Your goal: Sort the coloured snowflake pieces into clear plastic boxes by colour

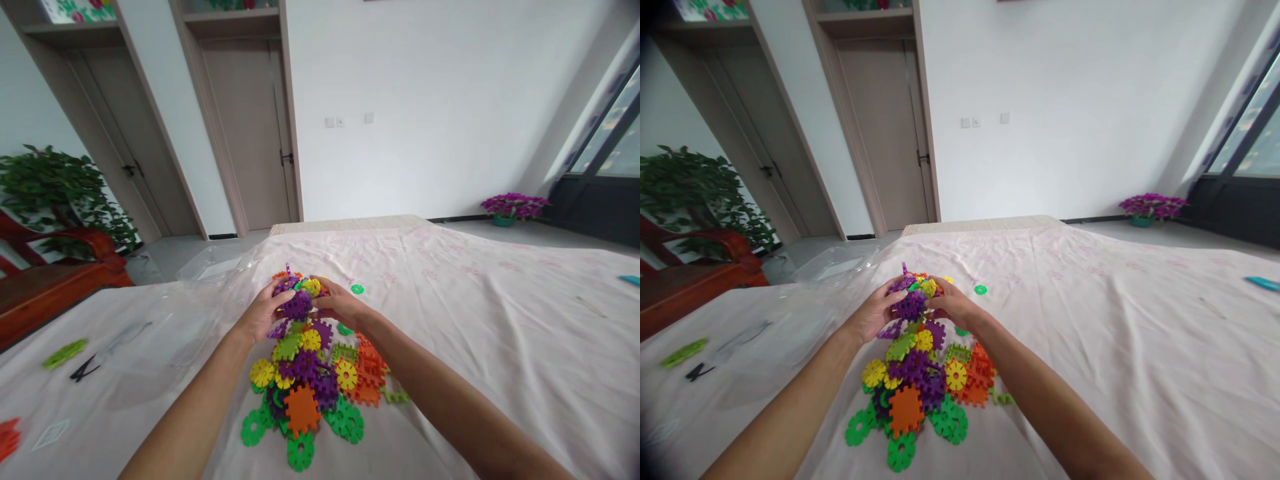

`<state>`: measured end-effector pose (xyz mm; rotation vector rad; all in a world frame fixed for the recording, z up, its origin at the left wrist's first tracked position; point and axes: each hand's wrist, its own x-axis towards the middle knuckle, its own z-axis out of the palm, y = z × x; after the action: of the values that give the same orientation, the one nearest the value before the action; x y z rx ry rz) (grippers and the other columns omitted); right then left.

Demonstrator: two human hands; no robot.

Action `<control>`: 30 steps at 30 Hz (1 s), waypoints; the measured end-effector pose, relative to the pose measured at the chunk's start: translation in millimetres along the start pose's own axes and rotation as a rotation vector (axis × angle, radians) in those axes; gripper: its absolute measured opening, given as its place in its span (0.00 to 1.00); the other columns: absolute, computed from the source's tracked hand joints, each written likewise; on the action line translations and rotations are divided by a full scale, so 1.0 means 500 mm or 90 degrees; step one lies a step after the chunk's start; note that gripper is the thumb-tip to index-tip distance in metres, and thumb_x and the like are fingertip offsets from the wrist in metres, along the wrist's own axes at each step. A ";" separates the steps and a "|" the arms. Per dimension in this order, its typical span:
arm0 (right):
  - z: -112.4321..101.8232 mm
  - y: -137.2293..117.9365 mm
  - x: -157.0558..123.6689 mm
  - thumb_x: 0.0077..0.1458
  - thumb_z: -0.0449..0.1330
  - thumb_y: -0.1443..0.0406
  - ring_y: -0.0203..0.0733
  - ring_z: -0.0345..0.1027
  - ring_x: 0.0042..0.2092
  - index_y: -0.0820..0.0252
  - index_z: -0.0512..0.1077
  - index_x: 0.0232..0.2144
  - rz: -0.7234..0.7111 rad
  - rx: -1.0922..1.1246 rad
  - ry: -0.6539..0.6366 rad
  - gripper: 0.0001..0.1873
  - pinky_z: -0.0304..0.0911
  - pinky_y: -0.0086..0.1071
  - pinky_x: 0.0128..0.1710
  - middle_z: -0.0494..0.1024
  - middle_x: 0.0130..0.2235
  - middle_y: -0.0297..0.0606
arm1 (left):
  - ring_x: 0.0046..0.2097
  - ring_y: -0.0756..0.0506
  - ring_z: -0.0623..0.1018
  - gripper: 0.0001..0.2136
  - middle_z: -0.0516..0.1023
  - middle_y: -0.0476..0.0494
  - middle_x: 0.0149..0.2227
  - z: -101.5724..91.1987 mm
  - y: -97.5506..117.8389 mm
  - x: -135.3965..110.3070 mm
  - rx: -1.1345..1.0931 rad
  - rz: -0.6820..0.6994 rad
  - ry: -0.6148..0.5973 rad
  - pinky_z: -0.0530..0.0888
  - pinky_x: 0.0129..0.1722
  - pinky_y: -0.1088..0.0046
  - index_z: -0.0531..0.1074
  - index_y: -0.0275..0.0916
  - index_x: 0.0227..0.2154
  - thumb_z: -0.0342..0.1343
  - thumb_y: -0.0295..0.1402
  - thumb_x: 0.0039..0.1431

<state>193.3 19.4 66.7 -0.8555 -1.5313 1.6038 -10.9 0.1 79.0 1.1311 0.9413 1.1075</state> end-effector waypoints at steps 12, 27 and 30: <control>-0.053 0.025 -0.186 0.28 0.76 0.52 0.64 0.35 0.69 0.50 0.38 0.70 -0.036 -0.609 -0.264 0.73 0.40 0.54 0.66 0.41 0.71 0.48 | 0.69 0.27 0.44 0.64 0.37 0.35 0.71 -0.046 -0.057 -0.203 0.802 -0.002 -0.226 0.52 0.65 0.48 0.41 0.47 0.69 0.73 0.43 0.27; 0.039 0.107 -0.059 0.40 0.68 0.63 0.55 0.63 0.57 0.58 0.60 0.62 -0.232 -0.498 0.098 0.46 0.60 0.48 0.57 0.69 0.57 0.49 | 0.67 0.36 0.58 0.44 0.58 0.40 0.65 -0.024 -0.125 -0.129 0.635 0.328 0.035 0.57 0.66 0.55 0.53 0.45 0.65 0.58 0.22 0.41; 0.039 0.107 -0.021 0.38 0.69 0.64 0.52 0.70 0.50 0.57 0.65 0.57 -0.170 -0.295 0.134 0.40 0.65 0.47 0.52 0.75 0.50 0.43 | 0.63 0.39 0.65 0.40 0.64 0.40 0.61 -0.013 -0.123 -0.090 0.514 0.304 0.088 0.61 0.64 0.56 0.55 0.43 0.63 0.58 0.21 0.44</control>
<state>178.0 -0.1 14.3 -0.9796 -1.8044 0.9499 -15.4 -46.6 18.2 2.0337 1.3231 1.2204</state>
